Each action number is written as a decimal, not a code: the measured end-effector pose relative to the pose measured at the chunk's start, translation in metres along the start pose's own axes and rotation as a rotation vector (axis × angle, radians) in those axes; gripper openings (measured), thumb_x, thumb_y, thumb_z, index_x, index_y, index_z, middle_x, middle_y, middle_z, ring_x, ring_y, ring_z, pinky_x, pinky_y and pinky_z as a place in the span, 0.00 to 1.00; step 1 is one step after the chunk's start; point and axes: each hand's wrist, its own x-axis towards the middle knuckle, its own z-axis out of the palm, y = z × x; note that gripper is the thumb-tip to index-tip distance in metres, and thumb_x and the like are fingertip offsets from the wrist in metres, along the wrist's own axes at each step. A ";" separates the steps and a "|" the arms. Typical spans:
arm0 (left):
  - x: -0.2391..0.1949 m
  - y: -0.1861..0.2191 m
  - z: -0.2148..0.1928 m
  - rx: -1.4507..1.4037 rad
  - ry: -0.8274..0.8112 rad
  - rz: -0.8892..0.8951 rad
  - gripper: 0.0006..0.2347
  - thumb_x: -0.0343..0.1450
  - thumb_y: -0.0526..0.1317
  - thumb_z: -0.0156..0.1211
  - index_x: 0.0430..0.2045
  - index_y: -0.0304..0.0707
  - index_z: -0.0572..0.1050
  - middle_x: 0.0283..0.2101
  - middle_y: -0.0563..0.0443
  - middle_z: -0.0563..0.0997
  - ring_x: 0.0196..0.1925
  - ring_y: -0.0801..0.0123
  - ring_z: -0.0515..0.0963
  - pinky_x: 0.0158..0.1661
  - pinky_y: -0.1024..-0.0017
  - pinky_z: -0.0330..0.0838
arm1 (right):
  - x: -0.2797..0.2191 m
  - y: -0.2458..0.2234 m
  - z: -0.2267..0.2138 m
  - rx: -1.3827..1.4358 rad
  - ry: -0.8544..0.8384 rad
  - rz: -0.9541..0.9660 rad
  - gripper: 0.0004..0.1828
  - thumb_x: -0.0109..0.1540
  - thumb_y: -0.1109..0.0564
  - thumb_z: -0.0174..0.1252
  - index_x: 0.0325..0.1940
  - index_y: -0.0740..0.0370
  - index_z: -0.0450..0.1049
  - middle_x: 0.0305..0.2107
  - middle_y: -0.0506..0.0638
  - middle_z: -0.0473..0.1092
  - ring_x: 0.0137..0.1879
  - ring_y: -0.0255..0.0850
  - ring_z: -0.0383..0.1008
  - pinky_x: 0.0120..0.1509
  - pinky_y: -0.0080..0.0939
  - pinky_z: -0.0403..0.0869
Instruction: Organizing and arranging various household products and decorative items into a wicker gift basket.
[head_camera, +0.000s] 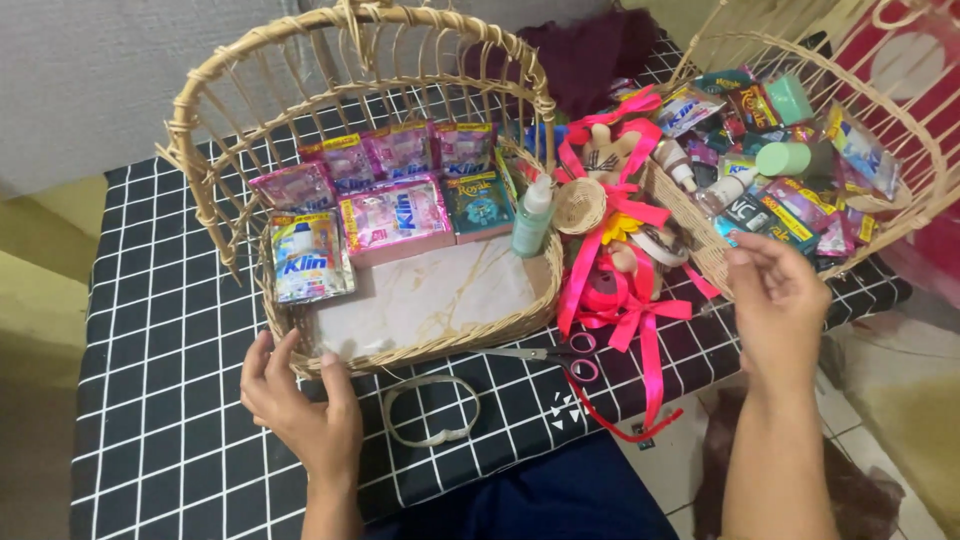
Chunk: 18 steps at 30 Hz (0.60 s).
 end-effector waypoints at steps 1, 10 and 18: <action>-0.003 -0.003 0.003 -0.001 -0.004 0.000 0.16 0.74 0.39 0.57 0.55 0.36 0.74 0.64 0.39 0.68 0.65 0.47 0.65 0.59 0.47 0.62 | -0.002 -0.002 0.002 -0.003 0.002 0.002 0.09 0.71 0.63 0.58 0.55 0.60 0.77 0.40 0.46 0.74 0.44 0.28 0.72 0.52 0.26 0.71; -0.011 -0.024 0.011 0.094 -0.037 0.079 0.12 0.74 0.41 0.58 0.51 0.40 0.77 0.63 0.42 0.70 0.62 0.48 0.68 0.56 0.45 0.61 | -0.003 -0.001 0.047 -0.367 -0.241 -0.483 0.11 0.67 0.64 0.59 0.53 0.65 0.81 0.48 0.58 0.75 0.39 0.42 0.74 0.47 0.41 0.75; -0.012 -0.022 0.010 0.101 -0.067 0.048 0.11 0.73 0.42 0.57 0.48 0.44 0.79 0.63 0.44 0.69 0.64 0.49 0.65 0.55 0.43 0.60 | 0.023 0.018 0.099 -0.625 -0.366 -0.841 0.19 0.58 0.69 0.64 0.53 0.61 0.82 0.52 0.61 0.66 0.39 0.50 0.67 0.50 0.53 0.74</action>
